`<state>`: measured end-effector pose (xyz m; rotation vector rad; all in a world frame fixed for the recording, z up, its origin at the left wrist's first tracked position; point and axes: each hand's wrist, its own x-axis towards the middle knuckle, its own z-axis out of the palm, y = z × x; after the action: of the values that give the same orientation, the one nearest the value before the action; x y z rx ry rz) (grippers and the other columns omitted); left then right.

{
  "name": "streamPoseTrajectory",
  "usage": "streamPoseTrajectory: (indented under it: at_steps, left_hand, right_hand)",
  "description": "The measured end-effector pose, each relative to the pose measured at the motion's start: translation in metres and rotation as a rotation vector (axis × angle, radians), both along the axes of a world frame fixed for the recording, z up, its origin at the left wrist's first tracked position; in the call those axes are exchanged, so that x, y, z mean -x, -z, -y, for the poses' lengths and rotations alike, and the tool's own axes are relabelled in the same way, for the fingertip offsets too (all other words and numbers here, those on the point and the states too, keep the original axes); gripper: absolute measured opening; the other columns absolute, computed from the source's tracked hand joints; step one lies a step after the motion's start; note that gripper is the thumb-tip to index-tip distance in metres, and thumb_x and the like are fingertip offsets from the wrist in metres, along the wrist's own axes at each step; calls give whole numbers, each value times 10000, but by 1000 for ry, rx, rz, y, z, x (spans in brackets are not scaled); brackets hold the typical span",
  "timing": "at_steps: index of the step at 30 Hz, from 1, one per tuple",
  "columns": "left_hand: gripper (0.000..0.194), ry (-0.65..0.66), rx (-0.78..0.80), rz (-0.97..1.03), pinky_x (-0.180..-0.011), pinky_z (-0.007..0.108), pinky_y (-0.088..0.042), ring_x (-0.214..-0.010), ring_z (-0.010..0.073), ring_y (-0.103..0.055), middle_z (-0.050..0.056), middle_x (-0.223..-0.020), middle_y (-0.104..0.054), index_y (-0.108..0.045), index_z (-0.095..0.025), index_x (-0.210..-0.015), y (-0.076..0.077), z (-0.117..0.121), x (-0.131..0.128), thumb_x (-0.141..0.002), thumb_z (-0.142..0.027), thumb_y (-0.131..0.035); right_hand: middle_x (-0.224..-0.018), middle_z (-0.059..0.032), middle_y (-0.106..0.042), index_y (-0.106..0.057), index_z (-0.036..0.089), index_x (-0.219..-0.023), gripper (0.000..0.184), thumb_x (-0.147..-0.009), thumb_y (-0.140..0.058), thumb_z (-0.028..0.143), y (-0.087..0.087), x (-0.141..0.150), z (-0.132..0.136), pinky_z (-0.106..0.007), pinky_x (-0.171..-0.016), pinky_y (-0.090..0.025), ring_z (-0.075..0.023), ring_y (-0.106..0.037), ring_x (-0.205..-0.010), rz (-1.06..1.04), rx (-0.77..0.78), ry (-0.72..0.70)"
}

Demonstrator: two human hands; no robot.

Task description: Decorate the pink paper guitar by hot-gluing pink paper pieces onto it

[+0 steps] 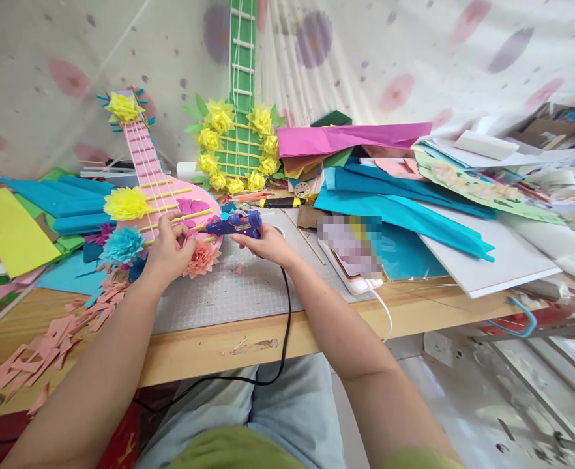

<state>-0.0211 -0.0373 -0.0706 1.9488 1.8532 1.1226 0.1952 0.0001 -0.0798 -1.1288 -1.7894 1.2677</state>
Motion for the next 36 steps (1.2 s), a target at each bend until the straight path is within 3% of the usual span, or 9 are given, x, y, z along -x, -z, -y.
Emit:
streamPoseTrajectory:
  at_steps: [9, 15, 28, 36]
  left_hand:
    - [450, 11, -18, 26, -614, 294, -372, -591, 147, -512, -60, -647, -526, -377, -200, -1197, 4, -2, 0, -762, -188, -489]
    - [443, 1, -26, 40, -584, 280, -348, -556, 137, -498, -73, -611, -518, -390, -193, -1161, 5, -3, -1, -734, -161, -503]
    - [471, 29, 6, 10, -570, 275, -360, -572, 134, -528, -63, -651, -543, -394, -184, -1187, 5, -1, -2, -731, -159, -510]
    - [465, 11, -4, -9, -688, 309, -448, -671, 160, -614, -23, -765, -649, -413, -197, -1180, 1, 1, -4, -740, -185, -564]
  right_hand:
    - [-479, 52, -445, -548, 204, -627, 428, -752, -630, 605, 3, 1, -1, -248, -462, -329, -75, -385, -450, 70, -46, 22]
    - [-550, 34, -514, -562, 183, -667, 419, -760, -629, 586, 5, 1, -3, -237, -482, -336, -67, -405, -470, 107, -40, 27]
    - [-558, 37, -504, -541, 192, -657, 361, -784, -636, 517, 5, 3, -1, -249, -494, -321, -67, -388, -465, 57, -28, 25]
    - [-477, 54, -440, -538, 201, -625, 457, -742, -614, 636, 9, 0, -7, -227, -449, -302, -67, -374, -431, -84, -18, 41]
